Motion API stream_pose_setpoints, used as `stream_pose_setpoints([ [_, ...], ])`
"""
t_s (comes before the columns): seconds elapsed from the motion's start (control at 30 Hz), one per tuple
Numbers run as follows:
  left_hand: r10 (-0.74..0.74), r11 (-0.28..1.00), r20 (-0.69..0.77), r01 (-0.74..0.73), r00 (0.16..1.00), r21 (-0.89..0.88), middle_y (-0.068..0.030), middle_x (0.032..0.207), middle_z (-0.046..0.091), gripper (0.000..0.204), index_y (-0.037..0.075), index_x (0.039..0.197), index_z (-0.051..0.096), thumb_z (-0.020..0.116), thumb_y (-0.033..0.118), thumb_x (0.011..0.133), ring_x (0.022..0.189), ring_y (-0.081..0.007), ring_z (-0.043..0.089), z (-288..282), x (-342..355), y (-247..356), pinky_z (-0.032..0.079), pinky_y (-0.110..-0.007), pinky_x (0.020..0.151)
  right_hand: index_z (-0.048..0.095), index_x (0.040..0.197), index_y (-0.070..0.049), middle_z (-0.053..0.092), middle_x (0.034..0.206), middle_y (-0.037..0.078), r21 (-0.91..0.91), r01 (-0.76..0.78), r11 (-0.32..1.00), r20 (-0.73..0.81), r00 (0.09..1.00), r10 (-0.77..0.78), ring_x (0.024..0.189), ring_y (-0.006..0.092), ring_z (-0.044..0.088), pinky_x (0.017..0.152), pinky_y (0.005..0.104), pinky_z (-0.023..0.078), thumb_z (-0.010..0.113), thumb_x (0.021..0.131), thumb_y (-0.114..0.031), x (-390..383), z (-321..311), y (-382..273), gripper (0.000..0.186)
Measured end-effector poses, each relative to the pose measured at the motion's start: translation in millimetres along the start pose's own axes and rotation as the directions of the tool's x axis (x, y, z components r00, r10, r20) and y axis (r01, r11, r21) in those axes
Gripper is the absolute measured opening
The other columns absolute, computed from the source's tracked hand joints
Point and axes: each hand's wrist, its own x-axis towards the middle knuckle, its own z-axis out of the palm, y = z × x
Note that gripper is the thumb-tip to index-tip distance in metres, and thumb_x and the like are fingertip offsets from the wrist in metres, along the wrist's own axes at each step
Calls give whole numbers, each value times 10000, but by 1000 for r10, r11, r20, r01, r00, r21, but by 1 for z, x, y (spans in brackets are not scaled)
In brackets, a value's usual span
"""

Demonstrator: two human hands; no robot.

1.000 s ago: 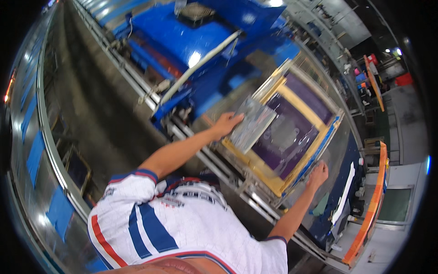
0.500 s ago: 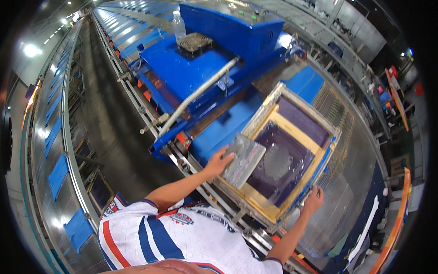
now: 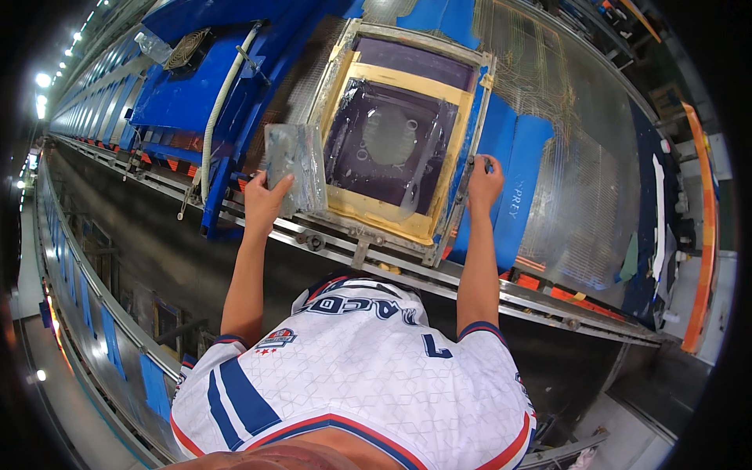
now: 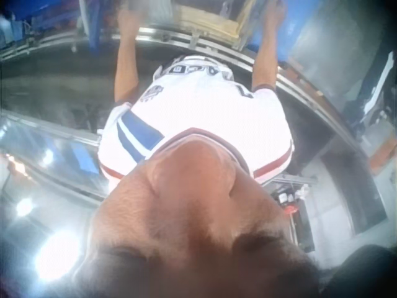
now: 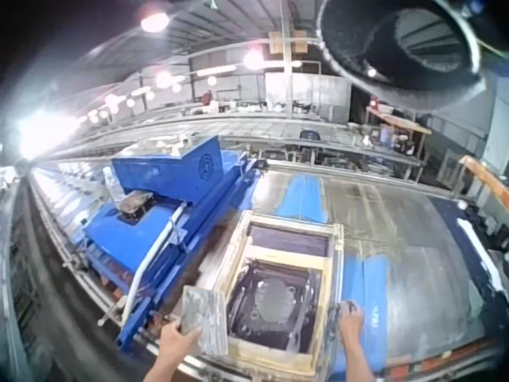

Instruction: The person carries a screen printing frame to a conveyor line, pours ink onto the screen, and uses a squeegee to pull ink across the mesh onto blue fabric pieces. The person repeatedly repositions the squeegee and pulls ink across the screen in a continuous motion.

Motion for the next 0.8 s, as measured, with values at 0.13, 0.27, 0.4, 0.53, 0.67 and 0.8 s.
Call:
stream_pose_setpoints([
  [0.13,331,804,6,-285,944,521,-248,788,688,325,16,1022,684,738,268,824,766,-424,683,20,16,15,532,-476,714,696,1031,-61,594,773,42,-7,21,1000,18,1000,-21,663,142,499,621,355,407,694,888,-283,-5,11,-6,265],
  [0.27,343,477,41,-211,939,853,-217,711,675,281,26,905,628,717,285,844,699,-433,675,63,24,3,517,-541,636,692,1054,-59,618,819,69,9,59,998,22,998,-59,687,169,528,650,388,424,690,895,-292,4,10,6,282],
  [0.4,314,514,55,-219,948,829,-206,726,681,267,41,951,651,722,276,844,710,-421,678,82,6,-14,519,-522,651,699,1068,-77,638,896,97,-68,-25,997,52,998,28,721,195,552,647,434,438,685,906,-298,-11,9,-14,275],
  [0.53,312,601,416,-516,854,611,-172,781,700,276,53,1043,675,735,235,844,740,-390,684,73,11,6,523,-495,680,708,1078,-92,671,858,102,-123,28,992,-37,999,-33,703,215,588,639,429,464,700,889,-326,-4,5,-11,301],
  [0.67,469,419,742,-860,480,291,-118,935,710,314,65,1107,681,744,176,820,875,-326,655,88,29,16,513,-428,762,715,1070,-92,704,894,121,-158,32,987,-39,998,-39,744,247,635,675,424,490,712,872,-359,5,3,-9,332],
  [0.8,459,228,872,-971,169,69,-26,1069,709,356,96,1104,679,721,47,754,1048,-238,617,125,52,22,435,-400,954,717,1060,-86,704,1035,156,-213,36,976,-21,999,-42,867,283,663,733,434,503,709,871,-373,7,-2,-4,343],
])
